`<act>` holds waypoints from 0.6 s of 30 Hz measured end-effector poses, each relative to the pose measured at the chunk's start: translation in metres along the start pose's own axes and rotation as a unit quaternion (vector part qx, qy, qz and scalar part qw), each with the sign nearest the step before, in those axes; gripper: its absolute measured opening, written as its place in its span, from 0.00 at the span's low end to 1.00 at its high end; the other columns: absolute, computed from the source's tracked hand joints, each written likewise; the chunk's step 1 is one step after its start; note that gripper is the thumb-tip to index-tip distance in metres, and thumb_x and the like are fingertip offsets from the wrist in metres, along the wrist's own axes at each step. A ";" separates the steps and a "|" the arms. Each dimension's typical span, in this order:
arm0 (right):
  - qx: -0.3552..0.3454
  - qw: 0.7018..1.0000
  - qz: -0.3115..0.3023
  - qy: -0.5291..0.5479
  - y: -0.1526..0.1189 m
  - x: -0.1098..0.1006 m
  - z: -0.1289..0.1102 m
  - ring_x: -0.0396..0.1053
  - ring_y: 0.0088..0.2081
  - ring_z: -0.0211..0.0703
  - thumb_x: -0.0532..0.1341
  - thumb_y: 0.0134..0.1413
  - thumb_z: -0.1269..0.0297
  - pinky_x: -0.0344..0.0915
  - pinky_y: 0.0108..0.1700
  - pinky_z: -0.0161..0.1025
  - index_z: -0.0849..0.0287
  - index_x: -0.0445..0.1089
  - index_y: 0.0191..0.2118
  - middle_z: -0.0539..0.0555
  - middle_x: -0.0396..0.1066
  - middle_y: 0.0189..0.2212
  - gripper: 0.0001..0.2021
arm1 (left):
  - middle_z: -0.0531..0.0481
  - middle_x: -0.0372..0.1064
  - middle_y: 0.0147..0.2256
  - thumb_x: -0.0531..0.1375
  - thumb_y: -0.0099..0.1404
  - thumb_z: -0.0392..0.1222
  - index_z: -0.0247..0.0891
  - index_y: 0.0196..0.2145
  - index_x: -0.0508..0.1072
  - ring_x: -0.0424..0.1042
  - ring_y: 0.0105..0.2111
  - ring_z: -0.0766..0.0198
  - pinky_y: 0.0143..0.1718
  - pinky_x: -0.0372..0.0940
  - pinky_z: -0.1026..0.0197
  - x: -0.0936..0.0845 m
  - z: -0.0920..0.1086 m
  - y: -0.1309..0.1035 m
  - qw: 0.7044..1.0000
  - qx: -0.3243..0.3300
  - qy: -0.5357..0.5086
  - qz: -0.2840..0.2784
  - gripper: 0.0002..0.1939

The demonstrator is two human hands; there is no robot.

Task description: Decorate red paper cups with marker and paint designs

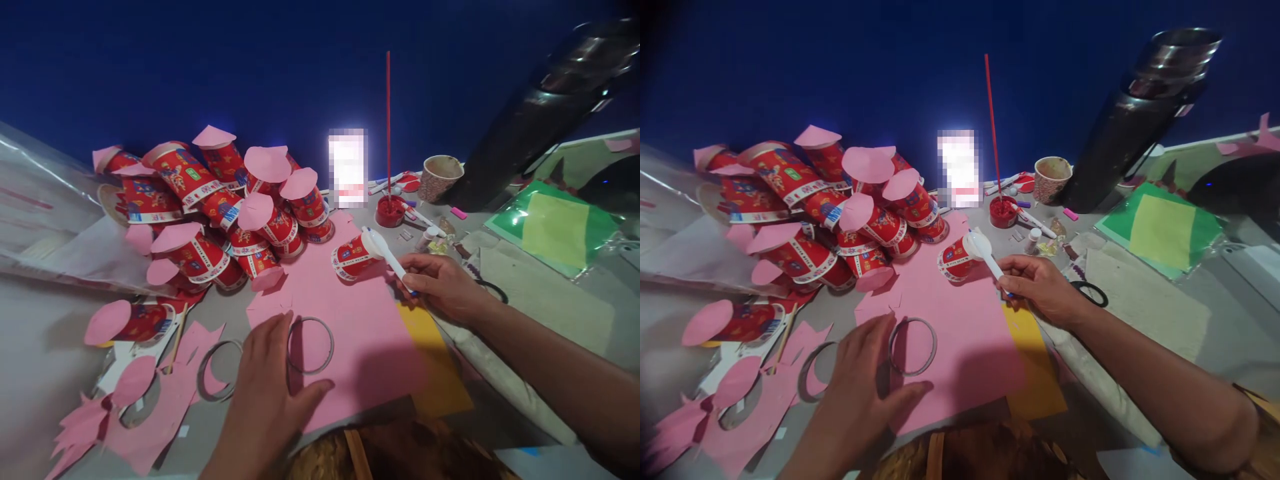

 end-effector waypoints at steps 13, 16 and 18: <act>-0.002 1.000 -0.005 0.007 0.004 0.004 -0.001 0.73 0.27 0.40 0.73 0.47 0.64 0.73 0.30 0.39 0.56 0.72 0.37 0.50 0.76 0.29 0.12 | 0.33 0.66 0.65 0.64 0.72 0.57 0.45 0.76 0.51 0.66 0.65 0.34 0.64 0.63 0.31 0.031 -0.004 -0.017 0.993 0.053 0.007 0.101 0.44; -0.042 0.999 0.012 0.004 0.005 0.008 0.000 0.61 0.22 0.34 0.70 0.49 0.64 0.61 0.25 0.33 0.55 0.68 0.36 0.43 0.66 0.24 0.11 | 0.34 0.69 0.64 0.65 0.70 0.58 0.47 0.76 0.52 0.69 0.63 0.34 0.62 0.66 0.32 0.031 -0.011 -0.004 0.988 0.087 -0.012 0.125 0.44; -0.072 0.996 0.046 -0.030 0.005 0.011 0.002 0.55 0.22 0.32 0.69 0.54 0.59 0.54 0.24 0.32 0.54 0.68 0.39 0.41 0.61 0.24 0.12 | 0.35 0.73 0.60 0.64 0.70 0.56 0.47 0.76 0.52 0.72 0.59 0.35 0.58 0.69 0.33 0.033 -0.018 0.005 0.985 0.121 -0.008 0.125 0.44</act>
Point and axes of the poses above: each hand's wrist, its own y-axis towards the middle knuckle, its own x-axis out of the palm, z = x × y, the point moved 1 cm from there along y, towards the middle knuckle
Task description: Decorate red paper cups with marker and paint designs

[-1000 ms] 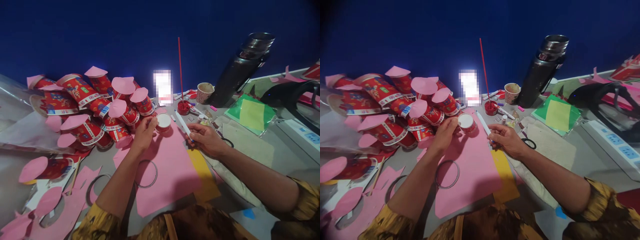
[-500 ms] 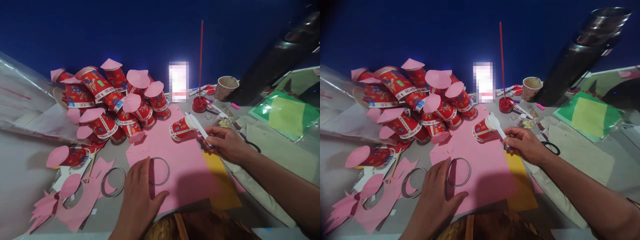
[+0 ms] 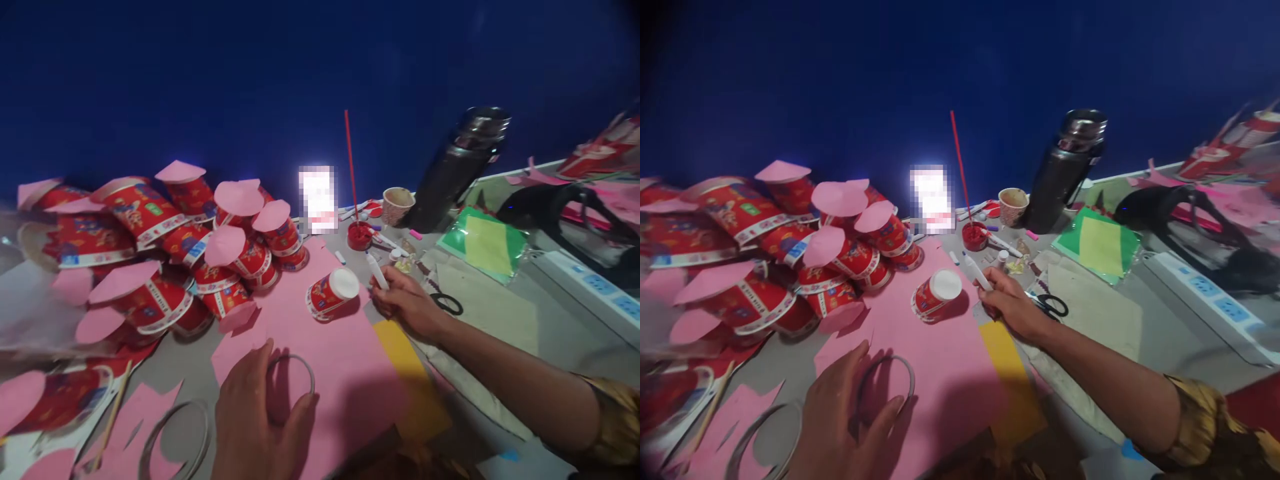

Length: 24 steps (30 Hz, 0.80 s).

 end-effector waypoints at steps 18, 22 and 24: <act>-0.083 0.976 0.045 -0.198 -0.006 0.008 -0.012 0.64 0.31 0.39 0.68 0.52 0.59 0.63 0.33 0.36 0.55 0.73 0.40 0.47 0.69 0.31 0.10 | 0.34 0.71 0.54 0.64 0.64 0.64 0.36 0.58 0.77 0.68 0.58 0.34 0.63 0.64 0.32 0.001 0.033 0.138 0.998 -0.056 0.023 -0.008 0.35; -0.100 0.979 0.053 -0.168 -0.004 0.005 -0.020 0.60 0.28 0.37 0.68 0.52 0.60 0.58 0.30 0.35 0.56 0.74 0.39 0.44 0.64 0.26 0.09 | 0.32 0.73 0.50 0.63 0.64 0.65 0.34 0.54 0.81 0.70 0.54 0.34 0.59 0.66 0.34 0.006 0.028 0.148 0.997 -0.045 0.046 -0.040 0.33; -0.098 0.984 0.057 -0.138 -0.003 0.002 -0.021 0.56 0.25 0.35 0.68 0.53 0.58 0.55 0.28 0.35 0.56 0.74 0.40 0.42 0.61 0.24 0.11 | 0.34 0.73 0.49 0.63 0.64 0.65 0.36 0.52 0.82 0.70 0.53 0.35 0.60 0.66 0.34 0.006 0.025 0.151 0.998 -0.037 0.033 -0.039 0.32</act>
Point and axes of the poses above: each hand's wrist, its own y-axis towards the middle knuckle, its own x-axis out of the palm, z = x × y, the point moved 1 cm from there along y, towards the middle knuckle
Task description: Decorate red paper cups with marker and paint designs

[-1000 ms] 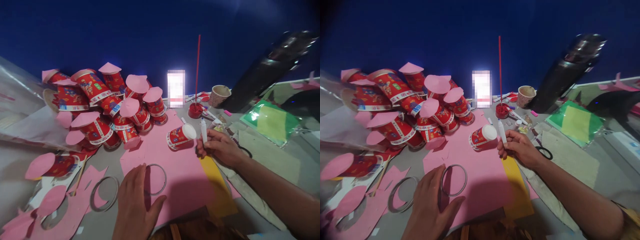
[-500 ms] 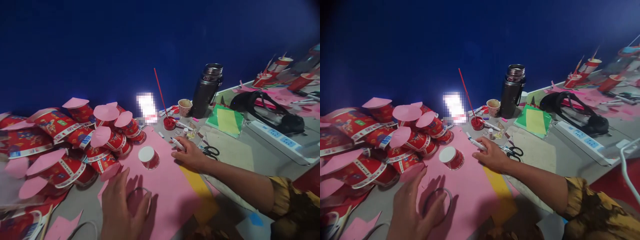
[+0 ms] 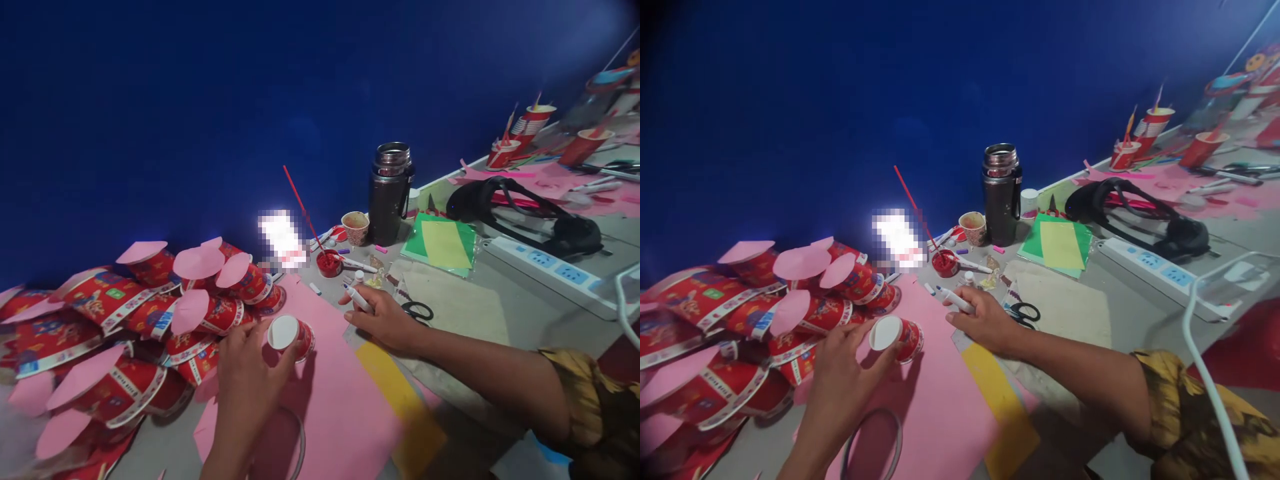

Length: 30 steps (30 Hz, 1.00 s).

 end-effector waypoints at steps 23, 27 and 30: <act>-0.022 0.998 0.025 0.052 -0.002 -0.009 0.012 0.51 0.20 0.34 0.68 0.62 0.51 0.49 0.24 0.35 0.55 0.76 0.43 0.40 0.56 0.20 0.13 | 0.40 0.71 0.53 0.73 0.62 0.56 0.44 0.57 0.80 0.67 0.57 0.40 0.63 0.61 0.39 0.043 0.075 0.058 0.979 0.071 -0.179 -0.070 0.28; -0.025 0.998 0.036 0.036 -0.003 -0.010 0.010 0.49 0.21 0.34 0.68 0.62 0.50 0.49 0.25 0.36 0.56 0.75 0.41 0.41 0.56 0.21 0.14 | 0.38 0.69 0.61 0.70 0.65 0.56 0.43 0.67 0.70 0.64 0.63 0.40 0.67 0.60 0.39 0.016 0.057 0.041 0.978 0.093 -0.171 -0.071 0.36; -0.038 0.999 0.019 -0.011 -0.005 -0.012 0.007 0.54 0.23 0.36 0.65 0.64 0.49 0.52 0.28 0.37 0.56 0.74 0.39 0.43 0.59 0.22 0.15 | 0.40 0.68 0.63 0.62 0.72 0.58 0.47 0.66 0.70 0.65 0.66 0.41 0.68 0.61 0.39 -0.016 0.022 -0.004 0.987 0.079 -0.113 -0.087 0.29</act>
Point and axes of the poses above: each hand's wrist, its own y-axis towards the middle knuckle, its own x-axis out of the palm, z = x × y, the point moved 1 cm from there along y, towards the middle knuckle
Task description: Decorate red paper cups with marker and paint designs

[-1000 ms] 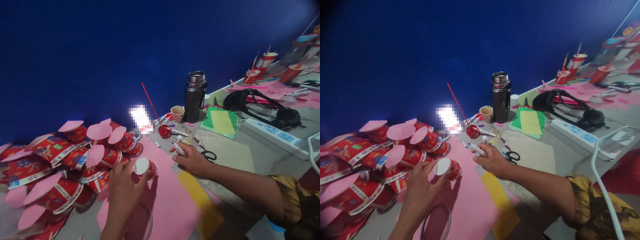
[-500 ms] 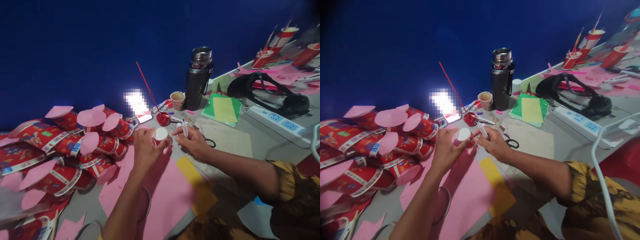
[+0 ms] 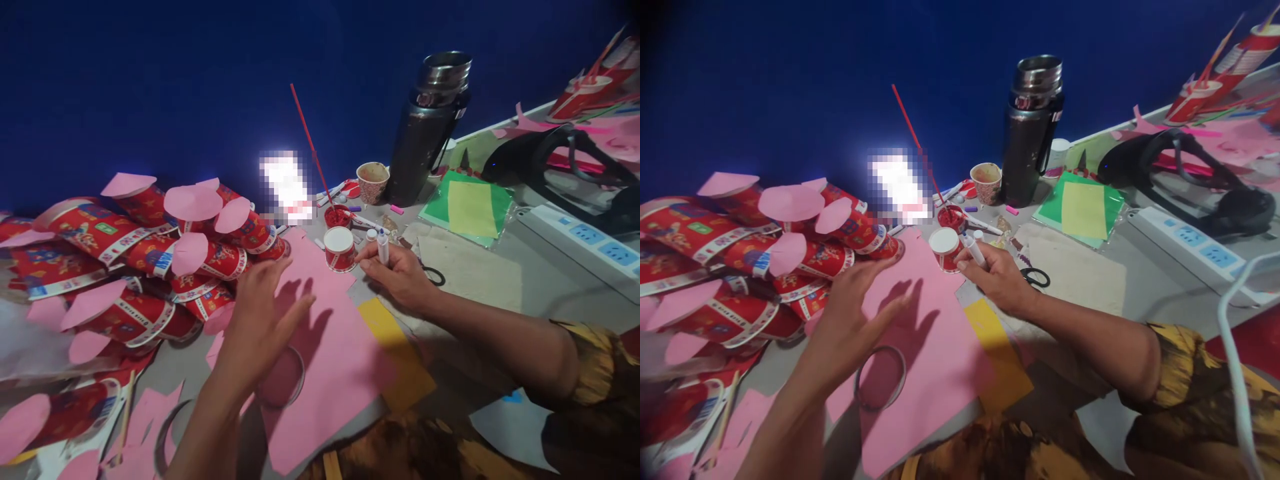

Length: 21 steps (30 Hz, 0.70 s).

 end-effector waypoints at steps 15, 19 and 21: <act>0.055 0.898 -0.187 -0.395 -0.016 0.007 -0.020 0.72 0.27 0.49 0.53 0.68 0.46 0.60 0.32 0.42 0.52 0.67 0.27 0.56 0.77 0.25 0.21 | 0.35 0.72 0.60 0.73 0.58 0.58 0.41 0.66 0.67 0.75 0.60 0.38 0.62 0.70 0.32 0.024 -0.019 -0.183 0.901 -0.403 -0.141 0.073 0.43; 0.096 0.918 -0.205 -0.325 -0.015 0.007 -0.019 0.76 0.28 0.50 0.53 0.69 0.46 0.65 0.33 0.43 0.54 0.71 0.29 0.57 0.80 0.25 0.22 | 0.37 0.74 0.61 0.76 0.55 0.58 0.44 0.62 0.73 0.76 0.58 0.44 0.57 0.75 0.42 0.007 -0.011 -0.174 0.783 -0.466 -0.385 0.146 0.41; 0.140 0.929 -0.206 -0.274 -0.015 0.008 -0.015 0.78 0.28 0.49 0.54 0.69 0.46 0.67 0.32 0.41 0.55 0.72 0.30 0.57 0.81 0.25 0.22 | 0.39 0.74 0.61 0.77 0.56 0.56 0.44 0.60 0.76 0.78 0.56 0.45 0.54 0.77 0.43 0.000 -0.004 -0.169 0.715 -0.479 -0.478 0.177 0.37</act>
Point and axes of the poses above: each hand's wrist, its own y-axis towards the middle knuckle, its own x-axis out of the palm, z = x × y, the point moved 1 cm from there along y, towards the middle knuckle
